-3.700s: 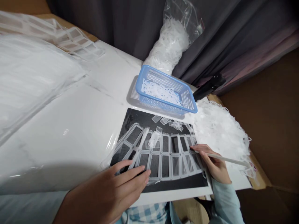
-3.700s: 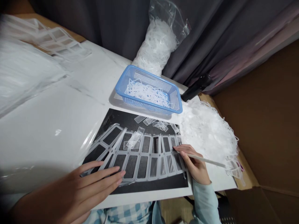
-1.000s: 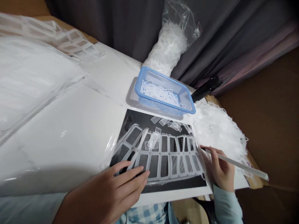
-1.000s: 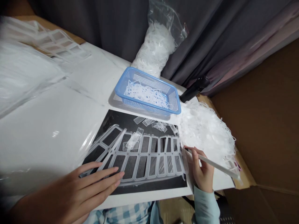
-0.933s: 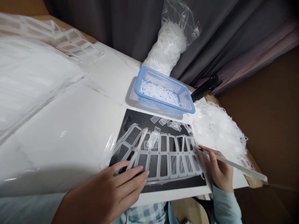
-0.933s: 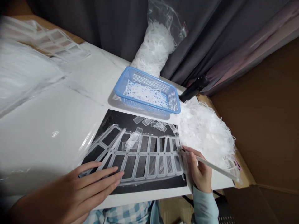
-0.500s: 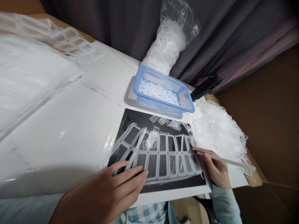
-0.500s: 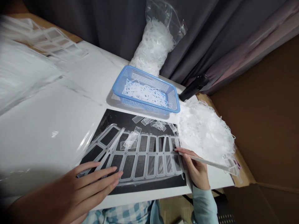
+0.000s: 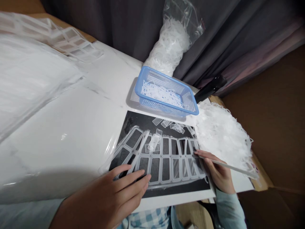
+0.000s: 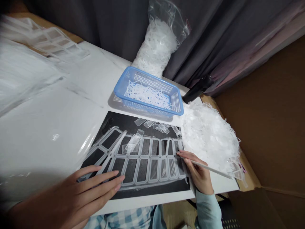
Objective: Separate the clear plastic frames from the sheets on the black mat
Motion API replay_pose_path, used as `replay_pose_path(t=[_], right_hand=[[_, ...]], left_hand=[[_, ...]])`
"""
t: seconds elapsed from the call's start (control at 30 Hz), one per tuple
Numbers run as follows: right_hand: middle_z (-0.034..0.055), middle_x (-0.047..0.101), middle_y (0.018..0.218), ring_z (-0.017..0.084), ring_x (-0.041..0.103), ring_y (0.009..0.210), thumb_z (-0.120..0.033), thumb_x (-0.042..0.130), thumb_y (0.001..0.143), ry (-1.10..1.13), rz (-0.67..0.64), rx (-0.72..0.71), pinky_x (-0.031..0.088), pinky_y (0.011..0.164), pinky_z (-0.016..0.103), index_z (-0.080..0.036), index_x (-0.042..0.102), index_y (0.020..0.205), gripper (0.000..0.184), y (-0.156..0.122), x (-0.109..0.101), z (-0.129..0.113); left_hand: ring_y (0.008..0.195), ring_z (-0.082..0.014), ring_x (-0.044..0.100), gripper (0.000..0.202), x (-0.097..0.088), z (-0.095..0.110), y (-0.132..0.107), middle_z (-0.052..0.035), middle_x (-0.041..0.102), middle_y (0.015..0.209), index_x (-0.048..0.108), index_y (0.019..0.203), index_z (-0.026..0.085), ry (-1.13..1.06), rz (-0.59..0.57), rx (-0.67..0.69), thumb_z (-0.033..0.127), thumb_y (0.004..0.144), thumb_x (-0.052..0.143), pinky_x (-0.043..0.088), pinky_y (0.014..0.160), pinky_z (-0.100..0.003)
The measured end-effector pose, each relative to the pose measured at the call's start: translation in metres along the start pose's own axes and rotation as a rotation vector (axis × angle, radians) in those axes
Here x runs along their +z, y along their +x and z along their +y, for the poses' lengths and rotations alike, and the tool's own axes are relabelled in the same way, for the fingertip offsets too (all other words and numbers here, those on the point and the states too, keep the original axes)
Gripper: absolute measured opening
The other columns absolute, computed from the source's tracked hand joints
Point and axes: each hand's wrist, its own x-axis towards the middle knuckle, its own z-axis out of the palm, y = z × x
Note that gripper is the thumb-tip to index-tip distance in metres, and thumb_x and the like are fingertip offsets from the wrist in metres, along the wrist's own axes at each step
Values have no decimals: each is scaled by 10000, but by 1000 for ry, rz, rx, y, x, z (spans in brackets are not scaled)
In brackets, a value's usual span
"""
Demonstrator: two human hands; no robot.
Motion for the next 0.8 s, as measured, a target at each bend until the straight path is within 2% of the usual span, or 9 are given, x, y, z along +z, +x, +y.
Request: replay_pose_path(t=[0.17,0.27,0.43,0.67,0.8], right_hand=[[79,765,1098,259,714,1067,-239,597,950,-3,-45,-70,588,944,415,-244,766,1069,206,1,0,-4],[74,737,1180,243,706,1081,-169,595,940,-68,-62,-146,587,930,376,-252,744,1127,253,0,1,-9],[69,732,1181,229,708,1059,-123,583,937,-187,-4,-217,580,915,352,-249,717,1174,300,0,4,-15],[73,759,1058,243,718,960,-273,589,945,-274,267,-30,564,888,379,-221,752,1063,207,-4,8,-9],[122,749,1051,265,711,947,-360,552,980,-335,565,136,547,870,406,-154,740,1080,296,-7,1,10]], left_hand=[[1255,-209,525,435,0,0,-1,-13,577,1438,604,1321,232,0,-28,2,459,958,524,427,969,-346],[1249,-213,535,417,0,0,-1,-24,579,1436,607,1317,228,-5,-6,4,435,967,516,423,972,-353],[1248,-201,534,364,0,1,-1,7,594,1421,623,1287,240,-3,-2,-8,400,988,490,417,974,-357],[1232,-209,545,374,1,0,-1,4,595,1420,624,1282,241,8,-4,0,421,982,492,427,961,-374],[1231,-211,546,370,0,1,0,-2,600,1415,626,1278,232,12,4,0,410,985,488,433,951,-378]])
